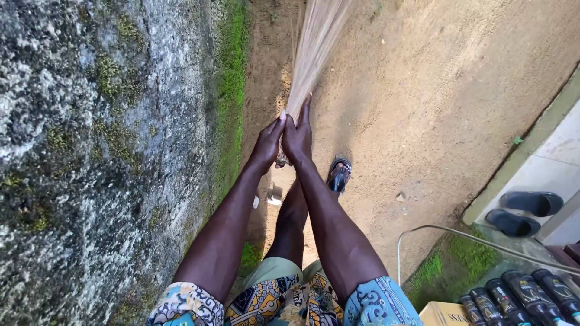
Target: Sweeping a dirt floor area using a broom made of bundled sticks.
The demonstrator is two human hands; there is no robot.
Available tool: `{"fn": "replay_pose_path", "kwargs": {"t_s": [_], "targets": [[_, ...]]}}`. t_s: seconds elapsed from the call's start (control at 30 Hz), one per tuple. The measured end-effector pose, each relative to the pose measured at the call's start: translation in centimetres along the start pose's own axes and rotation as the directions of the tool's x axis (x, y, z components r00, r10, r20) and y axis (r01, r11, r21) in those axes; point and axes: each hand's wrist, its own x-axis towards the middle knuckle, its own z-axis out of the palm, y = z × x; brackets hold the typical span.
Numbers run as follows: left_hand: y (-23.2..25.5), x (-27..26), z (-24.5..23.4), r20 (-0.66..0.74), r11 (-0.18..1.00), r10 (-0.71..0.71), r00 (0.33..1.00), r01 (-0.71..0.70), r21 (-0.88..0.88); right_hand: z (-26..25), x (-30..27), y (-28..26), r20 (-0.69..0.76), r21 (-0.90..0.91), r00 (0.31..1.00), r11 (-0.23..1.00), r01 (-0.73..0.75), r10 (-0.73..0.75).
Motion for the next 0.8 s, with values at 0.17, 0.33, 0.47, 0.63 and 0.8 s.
{"fn": "replay_pose_path", "kwargs": {"t_s": [0.17, 0.33, 0.47, 0.63, 0.8], "targets": [[1.9, 2.1, 1.4, -0.255, 0.997, -0.079, 0.964, 0.075, -0.026, 1.2, 6.8, 2.3, 0.178, 0.030, 0.962, 0.979, 0.203, -0.205], [2.5, 5.0, 0.7, -0.244, 0.947, -0.310, 0.919, 0.277, -0.163, 0.1, 5.8, -3.6, 0.191, -0.105, 0.980, 0.994, -0.043, 0.062], [3.2, 4.4, -0.3, -0.164, 0.998, -0.053, 0.985, 0.046, -0.048, 1.7, 6.6, -1.9, 0.119, -0.047, 0.990, 0.996, 0.082, -0.076], [3.6, 5.7, 0.1, -0.352, 0.997, -0.077, 0.933, 0.060, -0.058, 2.8, 10.4, -0.9, 0.233, -0.096, 0.961, 0.980, 0.177, -0.151], [4.5, 7.3, -0.8, -0.133, 0.983, -0.184, 0.974, 0.181, -0.040, 1.5, 8.4, -4.5, 0.066, -0.134, 0.998, 0.991, 0.007, 0.002]]}}
